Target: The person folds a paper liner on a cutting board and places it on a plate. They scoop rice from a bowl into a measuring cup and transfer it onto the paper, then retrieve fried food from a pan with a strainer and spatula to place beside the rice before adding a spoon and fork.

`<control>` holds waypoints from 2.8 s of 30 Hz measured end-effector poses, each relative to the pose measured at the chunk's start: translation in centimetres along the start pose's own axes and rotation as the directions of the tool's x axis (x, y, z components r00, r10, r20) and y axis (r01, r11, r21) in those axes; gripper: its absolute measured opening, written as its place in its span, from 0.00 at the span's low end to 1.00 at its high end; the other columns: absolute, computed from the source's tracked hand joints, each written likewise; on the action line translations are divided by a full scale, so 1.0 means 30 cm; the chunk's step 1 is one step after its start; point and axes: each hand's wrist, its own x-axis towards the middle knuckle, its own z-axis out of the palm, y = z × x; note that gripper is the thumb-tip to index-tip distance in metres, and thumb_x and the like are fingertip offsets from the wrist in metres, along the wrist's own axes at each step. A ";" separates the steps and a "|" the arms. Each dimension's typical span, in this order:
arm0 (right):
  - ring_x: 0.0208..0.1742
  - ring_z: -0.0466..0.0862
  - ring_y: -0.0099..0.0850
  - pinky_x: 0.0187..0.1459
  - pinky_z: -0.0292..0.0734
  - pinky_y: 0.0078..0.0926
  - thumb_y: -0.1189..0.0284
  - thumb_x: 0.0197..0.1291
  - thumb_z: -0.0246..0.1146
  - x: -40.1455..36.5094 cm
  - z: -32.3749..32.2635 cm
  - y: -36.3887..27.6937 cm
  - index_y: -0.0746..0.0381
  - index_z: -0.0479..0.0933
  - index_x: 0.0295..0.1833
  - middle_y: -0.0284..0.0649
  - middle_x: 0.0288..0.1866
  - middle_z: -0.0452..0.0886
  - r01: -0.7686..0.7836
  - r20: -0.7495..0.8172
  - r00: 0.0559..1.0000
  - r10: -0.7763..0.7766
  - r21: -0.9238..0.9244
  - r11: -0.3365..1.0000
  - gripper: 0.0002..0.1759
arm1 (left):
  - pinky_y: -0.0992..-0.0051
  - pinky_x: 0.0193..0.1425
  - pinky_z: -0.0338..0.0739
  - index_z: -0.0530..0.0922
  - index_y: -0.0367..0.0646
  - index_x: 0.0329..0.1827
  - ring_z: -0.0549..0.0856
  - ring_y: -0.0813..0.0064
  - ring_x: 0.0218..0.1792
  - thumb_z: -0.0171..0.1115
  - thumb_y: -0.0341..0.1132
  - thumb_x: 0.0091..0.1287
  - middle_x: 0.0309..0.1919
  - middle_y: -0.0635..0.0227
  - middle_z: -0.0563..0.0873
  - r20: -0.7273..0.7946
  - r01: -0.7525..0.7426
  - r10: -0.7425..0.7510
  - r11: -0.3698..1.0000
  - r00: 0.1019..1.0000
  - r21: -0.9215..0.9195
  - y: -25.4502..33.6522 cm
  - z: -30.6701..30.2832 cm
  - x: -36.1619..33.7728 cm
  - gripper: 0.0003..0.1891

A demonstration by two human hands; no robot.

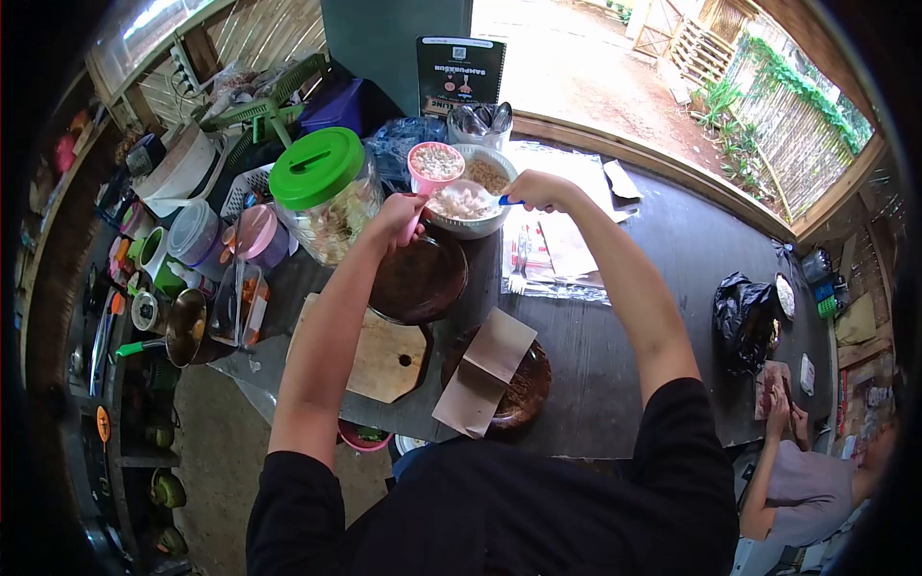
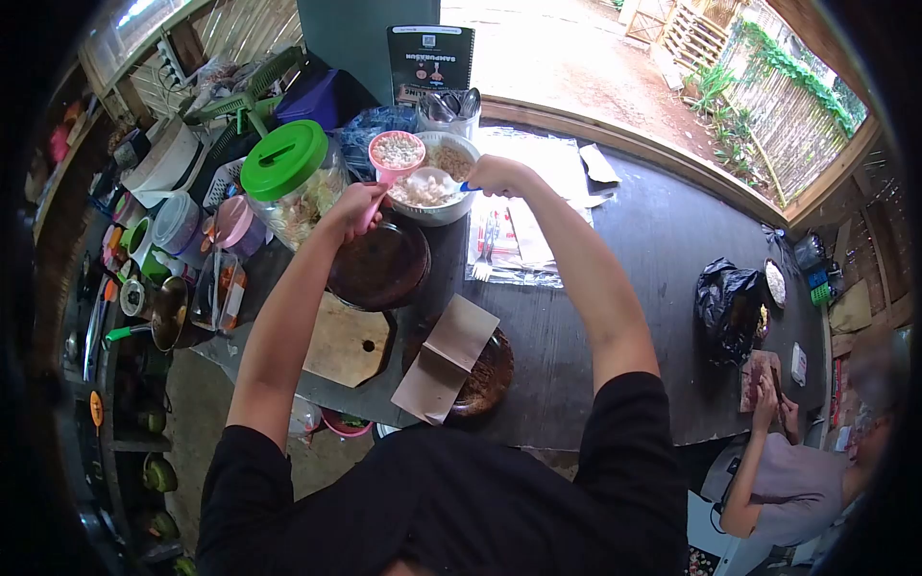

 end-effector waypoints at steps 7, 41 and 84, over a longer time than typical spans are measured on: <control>0.18 0.68 0.22 0.17 0.63 0.26 0.65 0.65 0.59 -0.111 -0.108 0.016 0.56 0.81 0.58 0.34 0.23 0.76 0.076 -0.303 0.952 -0.040 0.107 0.991 0.18 | 0.75 0.18 0.70 0.76 0.41 0.39 0.75 0.78 0.19 0.57 0.46 0.72 0.26 0.70 0.77 -0.009 -0.007 0.007 0.999 1.000 -0.044 0.020 0.002 -0.024 0.15; 0.40 0.86 0.42 0.46 0.79 0.40 0.60 0.63 0.60 -0.145 -0.051 -0.092 0.49 0.83 0.56 0.47 0.39 0.86 0.202 -0.448 0.825 -0.345 -0.336 0.920 0.17 | 0.77 0.16 0.63 0.74 0.42 0.48 0.69 0.80 0.18 0.55 0.43 0.72 0.29 0.70 0.72 0.103 0.011 0.002 0.992 0.995 -0.122 0.005 0.073 -0.003 0.14; 0.19 0.68 0.20 0.21 0.63 0.25 0.65 0.63 0.63 -0.117 -0.048 0.041 0.54 0.83 0.56 0.34 0.21 0.75 0.205 -0.401 0.893 -0.201 -0.033 0.978 0.17 | 0.72 0.20 0.76 0.76 0.36 0.43 0.82 0.70 0.20 0.54 0.45 0.74 0.29 0.60 0.82 -0.078 -0.077 0.077 0.997 0.994 0.000 0.062 -0.010 -0.045 0.18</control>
